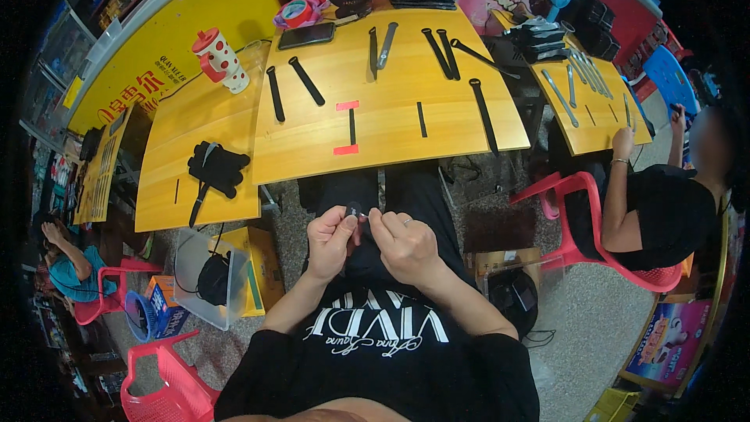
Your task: The recorder is assembling small black textile or plastic strips onto a base template on a yellow table.
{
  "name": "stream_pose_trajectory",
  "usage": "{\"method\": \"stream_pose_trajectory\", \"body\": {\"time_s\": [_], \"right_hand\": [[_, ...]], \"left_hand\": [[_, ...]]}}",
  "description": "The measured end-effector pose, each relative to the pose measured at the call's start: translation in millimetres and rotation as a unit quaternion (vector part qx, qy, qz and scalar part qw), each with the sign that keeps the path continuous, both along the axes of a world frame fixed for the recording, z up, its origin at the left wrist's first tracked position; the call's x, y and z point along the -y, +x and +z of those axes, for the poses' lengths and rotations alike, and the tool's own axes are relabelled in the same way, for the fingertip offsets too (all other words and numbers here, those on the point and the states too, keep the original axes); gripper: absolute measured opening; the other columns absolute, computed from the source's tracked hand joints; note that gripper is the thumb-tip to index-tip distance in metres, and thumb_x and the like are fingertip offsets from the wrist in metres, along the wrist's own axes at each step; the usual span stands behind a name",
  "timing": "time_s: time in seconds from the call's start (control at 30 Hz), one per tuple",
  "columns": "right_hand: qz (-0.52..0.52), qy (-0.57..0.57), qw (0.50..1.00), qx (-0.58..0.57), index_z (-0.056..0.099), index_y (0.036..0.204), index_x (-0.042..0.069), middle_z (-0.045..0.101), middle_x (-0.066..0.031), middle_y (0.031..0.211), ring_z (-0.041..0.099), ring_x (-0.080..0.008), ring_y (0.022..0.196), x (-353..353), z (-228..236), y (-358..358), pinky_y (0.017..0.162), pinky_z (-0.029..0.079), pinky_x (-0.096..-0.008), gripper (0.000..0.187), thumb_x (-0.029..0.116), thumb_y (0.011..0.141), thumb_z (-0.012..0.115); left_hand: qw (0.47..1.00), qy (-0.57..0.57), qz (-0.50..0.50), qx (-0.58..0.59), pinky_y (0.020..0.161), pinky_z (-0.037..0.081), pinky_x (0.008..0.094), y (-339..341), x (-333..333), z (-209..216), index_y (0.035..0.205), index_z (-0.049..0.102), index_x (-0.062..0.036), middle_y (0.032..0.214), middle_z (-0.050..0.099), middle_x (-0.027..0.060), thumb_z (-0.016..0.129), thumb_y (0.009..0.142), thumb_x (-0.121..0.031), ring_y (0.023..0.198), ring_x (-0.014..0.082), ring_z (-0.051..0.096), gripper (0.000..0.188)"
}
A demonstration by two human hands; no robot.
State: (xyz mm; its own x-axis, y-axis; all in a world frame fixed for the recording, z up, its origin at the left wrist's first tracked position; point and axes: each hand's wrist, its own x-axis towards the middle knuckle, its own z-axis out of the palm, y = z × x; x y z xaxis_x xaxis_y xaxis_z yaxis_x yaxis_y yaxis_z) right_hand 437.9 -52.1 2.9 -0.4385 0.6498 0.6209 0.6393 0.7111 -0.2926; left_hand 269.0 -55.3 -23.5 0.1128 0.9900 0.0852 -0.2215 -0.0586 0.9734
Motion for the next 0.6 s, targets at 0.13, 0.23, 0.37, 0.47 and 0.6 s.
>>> {"method": "stream_pose_trajectory", "body": {"time_s": [0.13,0.23,0.37,0.47,0.6], "right_hand": [[0.048,-0.026,0.995,-0.081,0.062,0.104,-0.008,0.054,-0.0111,0.072,0.057,-0.0254,0.06,-7,-15,3,0.05,0.046,-0.0329,0.041,-0.003,0.063,0.059],[0.072,-0.045,0.989,-0.125,0.061,0.103,-0.009,0.055,-0.0128,0.072,0.058,-0.0269,0.061,-7,-14,3,0.051,0.047,-0.0341,0.04,-0.007,0.063,0.059],[0.053,-0.016,0.995,-0.089,0.061,0.101,-0.008,0.056,-0.0125,0.069,0.059,-0.0271,0.058,-9,-7,4,0.051,0.047,-0.034,0.037,-0.01,0.064,0.059],[0.091,-0.122,0.97,-0.188,0.061,0.097,-0.005,0.057,-0.0121,0.068,0.06,-0.0272,0.058,-12,-16,5,0.052,0.049,-0.033,0.03,-0.012,0.068,0.058],[0.113,-0.266,0.924,-0.252,0.059,0.092,-0.003,0.061,-0.0139,0.072,0.065,-0.0255,0.063,-15,-8,12,0.055,0.05,-0.0309,0.018,-0.013,0.077,0.056]], "left_hand": [[0.998,0.047,-0.02,-0.037,0.047,0.037,0.0204,2,-3,-1,0.088,0.064,0.0011,0.062,0.055,-0.0008,0.054,0.097,-0.01,0.052,0.0053,0.048,0.018],[0.997,0.069,-0.008,-0.047,0.048,0.039,0.0212,4,0,-1,0.088,0.063,0.002,0.061,0.055,0.0003,0.054,0.097,-0.009,0.052,0.0063,0.05,0.017],[0.994,0.082,0.003,-0.075,0.048,0.039,0.0213,6,-1,2,0.087,0.063,0.0022,0.061,0.055,0.0011,0.054,0.097,-0.009,0.052,0.0067,0.05,0.017],[0.986,0.123,0.011,-0.115,0.048,0.039,0.0213,5,-3,2,0.087,0.064,0.0023,0.061,0.056,0.0016,0.054,0.097,-0.009,0.052,0.0069,0.051,0.017],[0.989,0.092,-0.032,-0.108,0.049,0.04,0.0213,1,-3,-2,0.087,0.064,0.0022,0.062,0.057,0.0021,0.054,0.096,-0.008,0.053,0.0072,0.052,0.017]]}}
